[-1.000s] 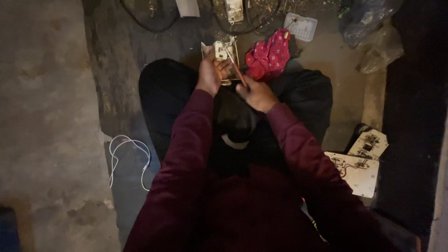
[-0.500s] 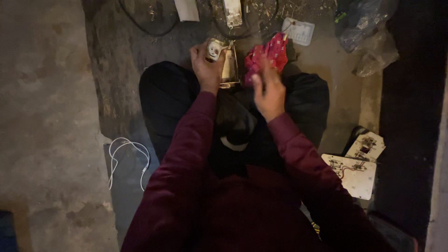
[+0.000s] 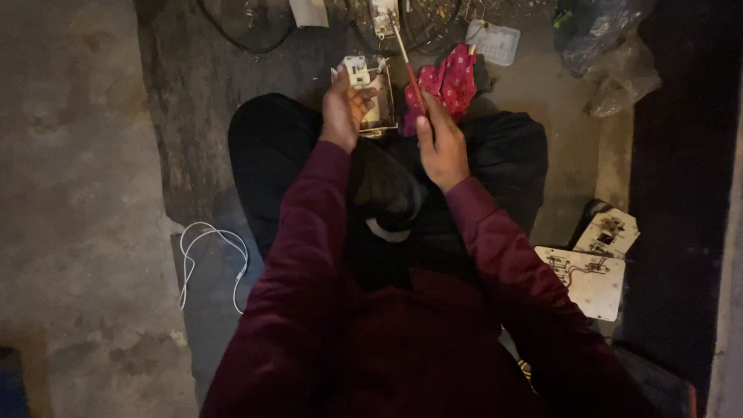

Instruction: The person sits on the floor and uses a screwdriver to disassemble a white electrical socket. They remove internal components and wipe them with a red cloth. The person then reassembles the socket and continues to manipulate the parts.

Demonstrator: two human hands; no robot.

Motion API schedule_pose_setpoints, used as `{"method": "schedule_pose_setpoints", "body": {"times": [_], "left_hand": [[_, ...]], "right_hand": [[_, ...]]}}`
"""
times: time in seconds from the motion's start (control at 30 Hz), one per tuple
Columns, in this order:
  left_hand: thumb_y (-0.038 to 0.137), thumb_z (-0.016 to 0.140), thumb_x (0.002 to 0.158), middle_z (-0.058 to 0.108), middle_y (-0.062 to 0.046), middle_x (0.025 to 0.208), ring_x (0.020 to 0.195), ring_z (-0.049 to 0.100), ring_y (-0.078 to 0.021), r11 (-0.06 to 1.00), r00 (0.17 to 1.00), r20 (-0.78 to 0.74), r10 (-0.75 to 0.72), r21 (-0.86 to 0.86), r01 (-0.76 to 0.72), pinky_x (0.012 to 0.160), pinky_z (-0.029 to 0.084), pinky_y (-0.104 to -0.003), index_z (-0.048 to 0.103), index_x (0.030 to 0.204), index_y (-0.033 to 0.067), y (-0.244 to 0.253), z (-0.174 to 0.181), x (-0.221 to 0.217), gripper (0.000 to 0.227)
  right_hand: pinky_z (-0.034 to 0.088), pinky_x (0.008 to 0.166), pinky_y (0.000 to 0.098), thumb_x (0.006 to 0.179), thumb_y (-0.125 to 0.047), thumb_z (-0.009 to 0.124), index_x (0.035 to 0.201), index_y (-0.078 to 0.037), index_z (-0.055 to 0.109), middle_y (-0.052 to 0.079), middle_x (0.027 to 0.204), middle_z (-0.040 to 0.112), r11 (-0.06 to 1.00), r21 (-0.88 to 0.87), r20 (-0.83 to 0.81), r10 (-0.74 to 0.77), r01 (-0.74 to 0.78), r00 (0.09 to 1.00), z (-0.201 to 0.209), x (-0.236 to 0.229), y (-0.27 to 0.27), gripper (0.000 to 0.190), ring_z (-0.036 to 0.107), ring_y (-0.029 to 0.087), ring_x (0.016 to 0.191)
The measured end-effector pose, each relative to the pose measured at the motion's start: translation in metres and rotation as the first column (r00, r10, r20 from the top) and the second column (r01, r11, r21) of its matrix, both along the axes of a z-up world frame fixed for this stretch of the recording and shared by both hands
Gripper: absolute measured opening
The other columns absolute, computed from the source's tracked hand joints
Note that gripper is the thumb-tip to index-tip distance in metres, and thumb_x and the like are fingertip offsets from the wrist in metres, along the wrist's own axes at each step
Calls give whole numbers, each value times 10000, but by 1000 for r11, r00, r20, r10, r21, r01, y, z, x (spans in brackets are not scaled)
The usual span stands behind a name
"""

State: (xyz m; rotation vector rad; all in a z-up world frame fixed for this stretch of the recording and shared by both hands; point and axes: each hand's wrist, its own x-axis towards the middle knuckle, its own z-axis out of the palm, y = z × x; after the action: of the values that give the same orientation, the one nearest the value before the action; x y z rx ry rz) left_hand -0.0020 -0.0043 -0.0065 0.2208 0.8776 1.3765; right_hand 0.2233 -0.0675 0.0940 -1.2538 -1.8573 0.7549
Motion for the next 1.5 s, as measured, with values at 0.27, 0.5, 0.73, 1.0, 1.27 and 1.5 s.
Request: {"method": "schedule_pose_setpoints", "body": {"times": [0.27,0.5,0.73,1.0,1.27,1.5], "left_hand": [[392,443,1057,714,-91,1016,810,657,-226,999,998,56,-34,19,33,718,486,-372,583,1150,117,2,-14,6,323],[397,404,1085,715,-94,1051,852,660,-197,997,997,49,-58,57,55,749,478,-366,618,1203,94,0,-16,7,389],[397,357,1084,720,-93,1068,861,648,-218,999,995,88,-46,-7,47,770,498,-386,620,1212,86,6,-24,7,427],[420,375,1072,712,-89,1115,900,665,-228,1000,996,93,-8,-17,9,798,508,-380,580,1210,113,8,-32,8,394],[350,391,1090,730,-121,1129,895,648,-230,998,994,99,54,7,-55,800,513,-384,558,1271,95,24,-31,-3,354],[337,405,1082,679,-76,1120,937,654,-228,987,979,130,154,-55,-148,803,507,-385,548,1281,148,28,-41,-8,309]], "right_hand": [[549,947,445,1034,-176,602,1344,-37,638,218,1236,690,992,-81,157,114,-102,981,16,-18,-4,341,676,403,1117],[553,935,439,1045,-190,610,1285,-23,657,218,1203,700,1000,-11,135,-2,3,991,14,-14,-2,295,691,397,1101],[548,960,428,1063,-200,599,1291,-7,653,231,1203,703,997,-53,101,61,-56,993,-5,-10,3,304,691,389,1125],[543,957,425,1059,-197,608,1299,-7,664,247,1194,704,1000,-1,103,31,-31,994,-8,-4,7,311,689,397,1111],[552,948,412,1050,-209,622,1294,-4,671,240,1179,710,996,-58,109,69,-63,992,-8,0,8,322,706,375,1099],[551,932,417,1049,-236,625,1273,-18,693,232,1168,717,997,-35,167,72,-67,983,0,-1,3,320,698,380,1087]]}}
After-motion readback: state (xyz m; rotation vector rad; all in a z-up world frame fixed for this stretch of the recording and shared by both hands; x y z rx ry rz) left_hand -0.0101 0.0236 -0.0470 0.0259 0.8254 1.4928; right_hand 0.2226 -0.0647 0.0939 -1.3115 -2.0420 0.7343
